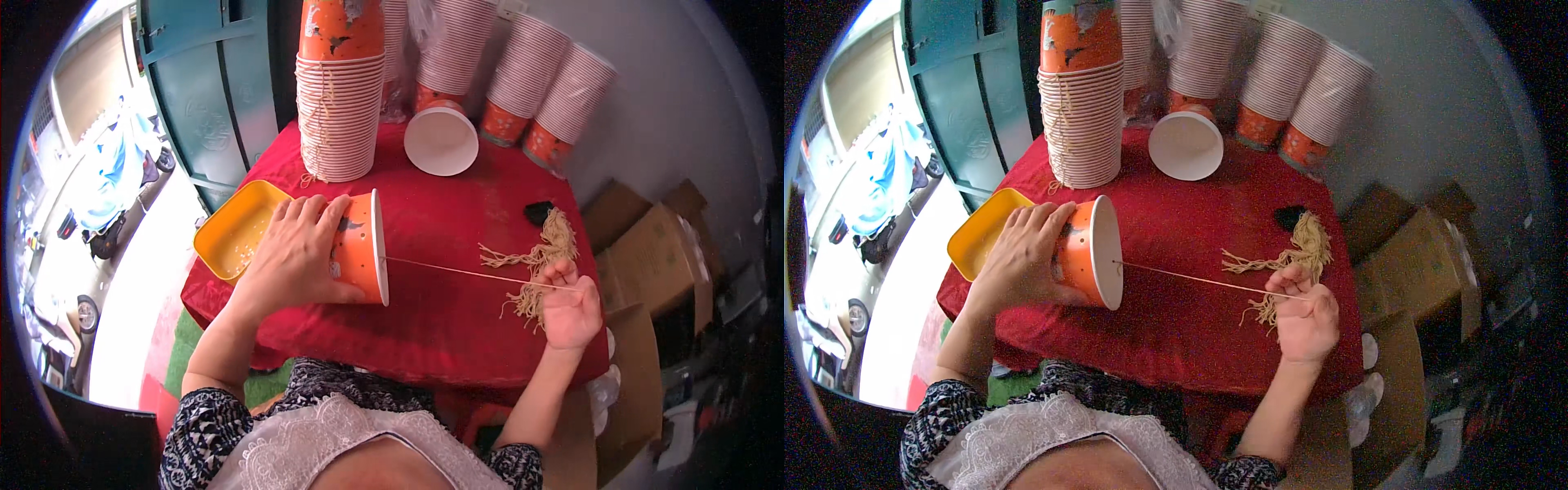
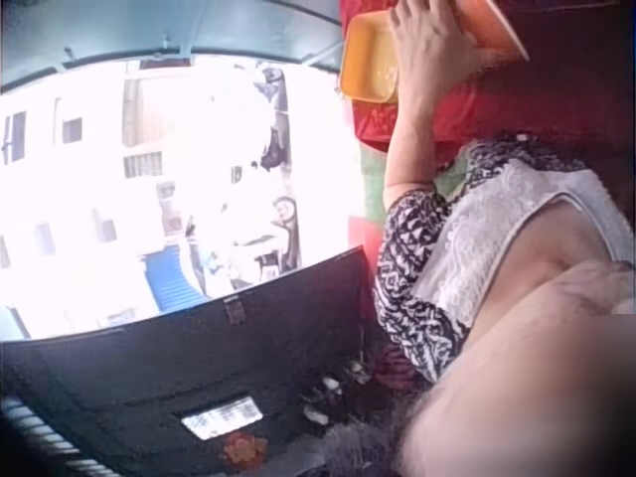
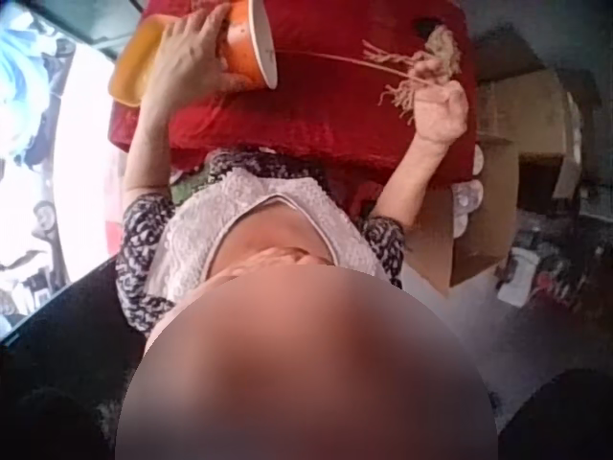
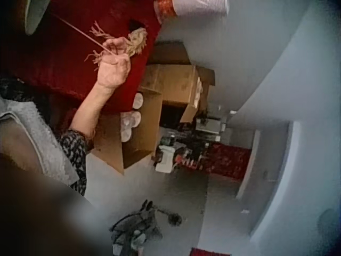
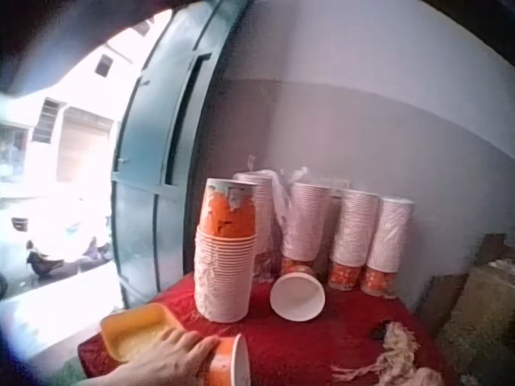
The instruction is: Attaching strings to paper buckets to create handles.
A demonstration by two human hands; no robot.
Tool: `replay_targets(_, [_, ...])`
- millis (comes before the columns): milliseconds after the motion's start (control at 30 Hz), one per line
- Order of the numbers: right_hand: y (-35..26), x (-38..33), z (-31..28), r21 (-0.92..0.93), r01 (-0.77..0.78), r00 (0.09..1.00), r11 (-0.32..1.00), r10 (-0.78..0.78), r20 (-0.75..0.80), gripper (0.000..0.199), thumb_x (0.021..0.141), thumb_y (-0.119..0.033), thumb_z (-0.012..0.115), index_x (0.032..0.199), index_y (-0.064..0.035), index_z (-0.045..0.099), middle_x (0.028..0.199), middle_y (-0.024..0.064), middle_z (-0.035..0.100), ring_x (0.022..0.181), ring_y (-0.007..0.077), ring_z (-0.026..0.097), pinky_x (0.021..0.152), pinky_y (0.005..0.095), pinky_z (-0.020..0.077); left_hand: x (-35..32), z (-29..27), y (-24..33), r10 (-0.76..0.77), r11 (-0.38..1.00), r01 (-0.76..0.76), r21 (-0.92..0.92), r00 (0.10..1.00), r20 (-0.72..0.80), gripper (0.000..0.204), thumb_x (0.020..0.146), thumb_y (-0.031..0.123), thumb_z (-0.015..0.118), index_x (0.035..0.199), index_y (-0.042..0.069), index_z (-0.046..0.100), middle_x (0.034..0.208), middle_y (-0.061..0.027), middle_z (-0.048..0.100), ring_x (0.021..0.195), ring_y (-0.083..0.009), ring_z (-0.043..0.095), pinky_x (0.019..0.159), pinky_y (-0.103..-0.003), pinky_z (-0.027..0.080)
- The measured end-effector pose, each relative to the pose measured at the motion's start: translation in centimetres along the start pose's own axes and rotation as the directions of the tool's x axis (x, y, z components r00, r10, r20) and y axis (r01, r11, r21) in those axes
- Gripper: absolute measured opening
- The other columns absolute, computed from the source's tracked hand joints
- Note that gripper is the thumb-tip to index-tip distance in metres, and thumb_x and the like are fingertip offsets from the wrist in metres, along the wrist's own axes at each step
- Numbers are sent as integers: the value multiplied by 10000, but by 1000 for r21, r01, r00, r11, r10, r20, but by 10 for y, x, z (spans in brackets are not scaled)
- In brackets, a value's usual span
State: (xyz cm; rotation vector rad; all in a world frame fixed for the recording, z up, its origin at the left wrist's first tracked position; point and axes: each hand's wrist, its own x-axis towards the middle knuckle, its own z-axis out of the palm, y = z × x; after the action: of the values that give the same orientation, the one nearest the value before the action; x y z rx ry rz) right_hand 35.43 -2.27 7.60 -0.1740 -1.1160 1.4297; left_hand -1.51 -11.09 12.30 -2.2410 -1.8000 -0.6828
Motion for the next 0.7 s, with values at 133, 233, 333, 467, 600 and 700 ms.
replay_targets(133, [12,4,22,205,37,992,978,-61,112,272,958,-262,539,754,-82,525,1003,135,572,841,247,536,899,456,457,2,4,2,-6,1000,6,-11,1000,31,1063,542,557,827,1351,-1,425,1167,-180,524,1131,-364,495,1041,-474,335])
replay_targets(233, [18,9,48,146,35,987,989,-58,149,291,958,-311,516,813,-59,519,830,66,457,686,157,407,691,326,364,2,7,1,1,1000,-1,10,1000,27,1072,542,575,821,1354,1,419,1172,-185,523,1132,-367,495,1044,-487,330])
replay_targets(333, [24,14,60,-154,130,980,979,-103,171,461,945,-401,490,938,43,613,944,138,573,736,157,452,692,303,359,2,6,1,9,999,-10,35,1000,28,1078,540,583,819,1354,2,415,1181,-190,520,1133,-371,492,1043,-491,332])
replay_targets(467, [36,22,85,-487,184,967,854,-68,246,579,973,-432,425,1035,99,648,1030,154,636,765,136,445,704,272,334,0,7,2,-3,1000,3,1,1000,27,1063,558,589,810,1353,4,415,1250,-214,497,1203,-388,459,1078,-511,298])
replay_targets(600, [47,24,101,-532,137,960,836,21,279,639,983,-470,400,1024,123,635,1020,183,630,775,146,428,738,284,337,-1,7,-2,32,998,-33,-46,999,-36,959,615,561,792,1326,22,440,1307,-219,472,1282,-395,412,1109,-542,251])
replay_targets(700, [50,23,110,-567,124,956,815,55,288,632,983,-469,405,1000,114,649,982,184,643,767,151,434,746,284,338,2,5,0,113,964,-134,-228,988,-105,573,757,340,754,1199,47,537,1272,-172,515,1278,-385,424,1102,-535,267])
